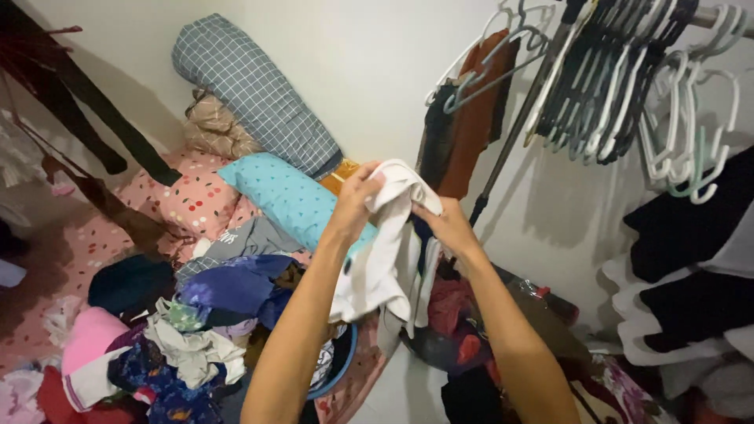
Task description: The person takes clothes from a pile on the floor, places them on hangers, and hangs them on a clothing rack. The person handles a white t-shirt, a black and white top, and a white polo shirt.
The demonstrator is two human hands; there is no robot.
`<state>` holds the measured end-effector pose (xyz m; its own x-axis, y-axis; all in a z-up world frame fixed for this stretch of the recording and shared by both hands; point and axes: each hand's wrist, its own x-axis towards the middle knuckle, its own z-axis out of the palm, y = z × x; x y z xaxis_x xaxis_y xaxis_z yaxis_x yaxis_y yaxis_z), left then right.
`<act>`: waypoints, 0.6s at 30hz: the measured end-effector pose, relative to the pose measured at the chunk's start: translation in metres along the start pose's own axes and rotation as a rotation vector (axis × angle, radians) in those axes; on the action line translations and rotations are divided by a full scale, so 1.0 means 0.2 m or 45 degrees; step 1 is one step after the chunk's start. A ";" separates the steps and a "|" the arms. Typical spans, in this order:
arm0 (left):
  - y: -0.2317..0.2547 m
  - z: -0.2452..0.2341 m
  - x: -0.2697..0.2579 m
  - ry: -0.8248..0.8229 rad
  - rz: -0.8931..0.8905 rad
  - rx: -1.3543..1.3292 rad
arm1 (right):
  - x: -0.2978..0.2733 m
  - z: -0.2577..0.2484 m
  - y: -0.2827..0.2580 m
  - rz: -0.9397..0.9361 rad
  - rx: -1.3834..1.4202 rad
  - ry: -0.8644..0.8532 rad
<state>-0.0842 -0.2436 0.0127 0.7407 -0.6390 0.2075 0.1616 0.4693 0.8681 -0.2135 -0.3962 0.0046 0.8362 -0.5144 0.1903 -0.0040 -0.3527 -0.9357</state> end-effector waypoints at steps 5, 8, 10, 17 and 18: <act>-0.15 -0.01 -0.09 0.096 -0.069 0.044 | -0.06 -0.15 -0.19 -0.080 0.079 0.168; -0.25 0.02 -0.17 0.145 -0.183 0.179 | -0.01 -0.23 -0.10 -0.178 0.085 0.251; -0.37 0.01 -0.18 0.143 -0.271 0.234 | 0.05 -0.29 -0.02 -0.210 0.062 0.305; -0.67 -0.08 -0.09 -0.199 -0.369 0.476 | 0.06 -0.38 -0.27 0.024 0.611 0.770; -0.69 -0.09 -0.07 -0.303 -0.346 0.511 | 0.07 -0.40 -0.26 0.046 0.686 0.853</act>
<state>-0.1048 -0.2896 -0.1183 0.5310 -0.8474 0.0072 0.0309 0.0279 0.9991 -0.2444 -0.4471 0.0799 0.3398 -0.9309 0.1343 0.3783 0.0046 -0.9257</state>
